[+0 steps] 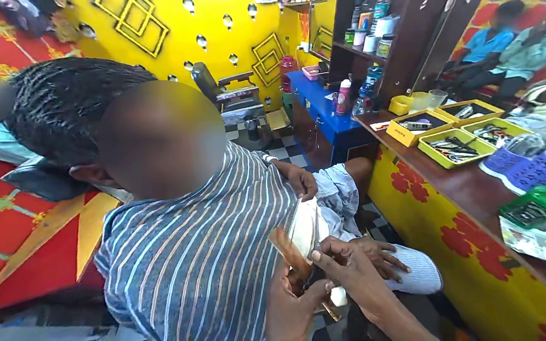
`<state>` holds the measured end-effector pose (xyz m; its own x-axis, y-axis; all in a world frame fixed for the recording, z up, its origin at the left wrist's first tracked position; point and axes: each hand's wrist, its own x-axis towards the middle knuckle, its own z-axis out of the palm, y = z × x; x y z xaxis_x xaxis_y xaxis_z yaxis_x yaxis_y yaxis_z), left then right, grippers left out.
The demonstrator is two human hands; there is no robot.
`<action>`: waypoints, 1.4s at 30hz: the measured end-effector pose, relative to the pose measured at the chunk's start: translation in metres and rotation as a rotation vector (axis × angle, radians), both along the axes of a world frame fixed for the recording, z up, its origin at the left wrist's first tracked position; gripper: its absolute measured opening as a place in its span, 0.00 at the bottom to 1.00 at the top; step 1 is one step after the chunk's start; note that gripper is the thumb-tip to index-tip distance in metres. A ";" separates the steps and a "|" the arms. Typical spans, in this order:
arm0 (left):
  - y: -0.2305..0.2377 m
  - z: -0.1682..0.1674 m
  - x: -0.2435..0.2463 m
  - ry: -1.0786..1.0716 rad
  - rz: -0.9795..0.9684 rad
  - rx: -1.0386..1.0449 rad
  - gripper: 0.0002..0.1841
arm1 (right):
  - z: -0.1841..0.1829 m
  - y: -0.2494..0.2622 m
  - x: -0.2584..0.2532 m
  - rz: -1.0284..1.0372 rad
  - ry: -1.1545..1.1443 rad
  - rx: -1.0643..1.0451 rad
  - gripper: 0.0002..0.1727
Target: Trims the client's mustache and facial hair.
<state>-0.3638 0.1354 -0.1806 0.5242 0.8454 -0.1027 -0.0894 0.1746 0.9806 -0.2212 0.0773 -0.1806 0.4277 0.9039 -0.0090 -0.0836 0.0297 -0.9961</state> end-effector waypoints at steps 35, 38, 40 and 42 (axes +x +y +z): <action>0.252 0.013 -0.193 0.459 0.672 0.837 0.13 | 0.036 0.046 0.029 0.220 -0.173 0.173 0.20; 0.252 0.026 -0.209 0.396 0.768 0.947 0.14 | 0.043 0.060 0.010 0.216 -0.180 0.231 0.20; 0.255 0.028 -0.225 0.299 0.823 0.949 0.12 | 0.049 0.069 -0.004 0.205 -0.142 0.251 0.20; 0.259 0.018 -0.236 0.196 0.805 0.899 0.08 | 0.052 0.077 -0.019 0.188 -0.087 0.251 0.20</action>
